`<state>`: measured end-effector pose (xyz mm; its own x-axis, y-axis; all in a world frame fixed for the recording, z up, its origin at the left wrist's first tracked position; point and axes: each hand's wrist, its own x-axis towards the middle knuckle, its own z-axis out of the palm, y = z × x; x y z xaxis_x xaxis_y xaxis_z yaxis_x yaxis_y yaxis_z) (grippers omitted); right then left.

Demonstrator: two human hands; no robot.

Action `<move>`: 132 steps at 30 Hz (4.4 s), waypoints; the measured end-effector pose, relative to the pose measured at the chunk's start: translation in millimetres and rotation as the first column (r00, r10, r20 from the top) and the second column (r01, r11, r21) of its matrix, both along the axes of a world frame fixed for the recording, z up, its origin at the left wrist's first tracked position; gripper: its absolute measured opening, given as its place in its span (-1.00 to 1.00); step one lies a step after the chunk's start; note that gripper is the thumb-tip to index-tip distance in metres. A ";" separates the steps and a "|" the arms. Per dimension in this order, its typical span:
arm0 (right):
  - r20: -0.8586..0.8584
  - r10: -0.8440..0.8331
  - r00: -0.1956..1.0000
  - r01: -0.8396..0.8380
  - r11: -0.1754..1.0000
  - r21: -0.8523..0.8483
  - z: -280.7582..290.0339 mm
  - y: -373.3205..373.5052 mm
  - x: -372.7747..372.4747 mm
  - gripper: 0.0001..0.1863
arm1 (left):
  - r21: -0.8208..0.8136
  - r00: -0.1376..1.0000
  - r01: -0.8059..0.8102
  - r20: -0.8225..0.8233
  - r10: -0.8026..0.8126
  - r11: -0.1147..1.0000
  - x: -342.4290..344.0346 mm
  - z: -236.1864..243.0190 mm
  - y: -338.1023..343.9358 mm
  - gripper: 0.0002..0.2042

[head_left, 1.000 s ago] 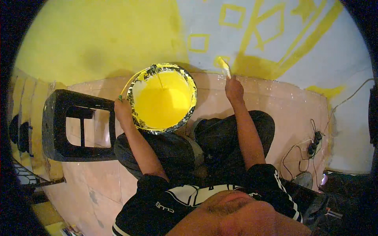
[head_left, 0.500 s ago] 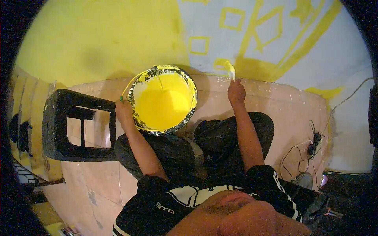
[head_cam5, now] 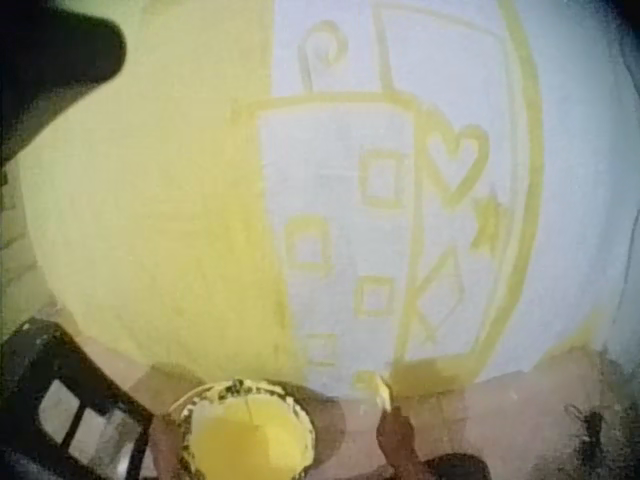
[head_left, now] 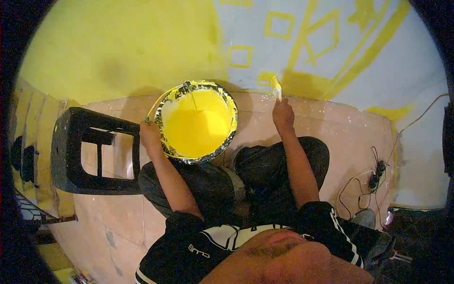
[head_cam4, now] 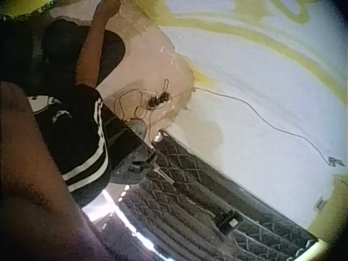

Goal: The person paints yellow designs onto a white wall using a paintbrush dipped in a bucket of yellow paint.

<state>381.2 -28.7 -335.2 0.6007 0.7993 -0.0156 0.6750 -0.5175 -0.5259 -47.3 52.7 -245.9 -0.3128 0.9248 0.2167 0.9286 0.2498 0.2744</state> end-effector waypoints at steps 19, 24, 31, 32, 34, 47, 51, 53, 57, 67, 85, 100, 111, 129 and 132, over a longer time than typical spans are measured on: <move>-0.010 0.117 0.993 -0.117 0.993 -0.001 2.9 12.7 -12.4 -0.62 | -0.078 0.991 -0.087 0.095 0.095 0.993 34.3 27.9 -11.1 -0.69; -0.025 0.072 0.997 -0.071 0.997 0.024 13.0 13.2 -19.7 -0.65 | -0.116 0.971 -0.163 0.156 0.180 0.980 53.1 46.6 -17.3 -0.69; -0.009 0.048 0.999 -0.048 0.999 -0.008 10.0 12.7 -20.6 -0.64 | -0.078 0.988 -0.098 0.115 0.107 0.992 40.1 34.1 -12.6 -0.68; -0.008 0.046 0.999 -0.047 0.999 -0.007 8.8 12.1 -20.3 -0.64 | -0.119 0.983 -0.128 0.118 0.142 0.985 45.0 39.3 -13.8 -0.68; -0.010 0.047 0.999 -0.046 0.998 0.030 6.4 10.7 -18.8 -0.64 | -0.158 0.977 -0.155 0.121 0.175 0.975 47.5 39.9 -13.2 -0.69; -0.027 0.069 0.997 -0.068 0.997 0.037 20.2 8.8 -22.2 -0.64 | -0.053 0.986 -0.106 0.122 0.112 0.993 44.8 36.7 -17.4 -0.68; -0.031 0.062 0.998 -0.061 0.998 0.035 19.9 8.8 -23.2 -0.63 | 0.000 0.991 -0.069 0.112 0.069 0.998 47.2 38.4 -19.3 -0.65; -0.038 0.069 0.997 -0.067 0.997 0.041 20.6 8.8 -24.2 -0.63 | -0.021 0.990 -0.094 0.105 0.096 0.995 46.5 37.9 -18.0 -0.65; -0.040 0.045 0.998 -0.041 0.995 0.094 22.7 8.9 -26.9 -0.65 | -0.057 0.985 -0.115 0.126 0.122 0.992 52.0 44.5 -20.2 -0.64; -0.016 0.042 0.999 -0.040 0.995 0.086 22.7 6.3 -24.8 -0.65 | -0.042 0.994 -0.079 0.071 0.082 0.996 44.3 36.3 -17.8 -0.64; 0.096 -0.041 0.995 0.035 0.997 0.069 14.0 -1.3 -6.3 -0.62 | -0.030 0.990 -0.066 0.121 0.069 0.997 49.9 40.1 -18.1 -0.64; 0.062 0.057 0.996 -0.056 0.998 -0.016 8.6 -4.7 -15.1 -0.65 | -0.013 0.986 -0.079 0.147 0.080 0.997 46.3 35.4 -18.7 -0.65; 0.050 0.006 0.999 -0.005 1.000 -0.028 -15.8 5.6 -10.7 -0.65 | 0.019 0.989 -0.028 0.148 0.025 0.999 43.8 31.8 -21.0 -0.61; 0.017 -0.121 0.992 0.122 0.990 -0.068 0.7 -8.9 -4.5 -0.71 | 0.061 0.992 -0.039 0.126 0.031 0.997 42.2 26.5 -18.7 -0.66; 0.045 -0.097 0.994 0.100 0.993 -0.059 4.2 -11.0 -10.4 -0.74 | 0.077 0.993 -0.026 0.119 0.016 0.997 42.7 29.3 -21.7 -0.66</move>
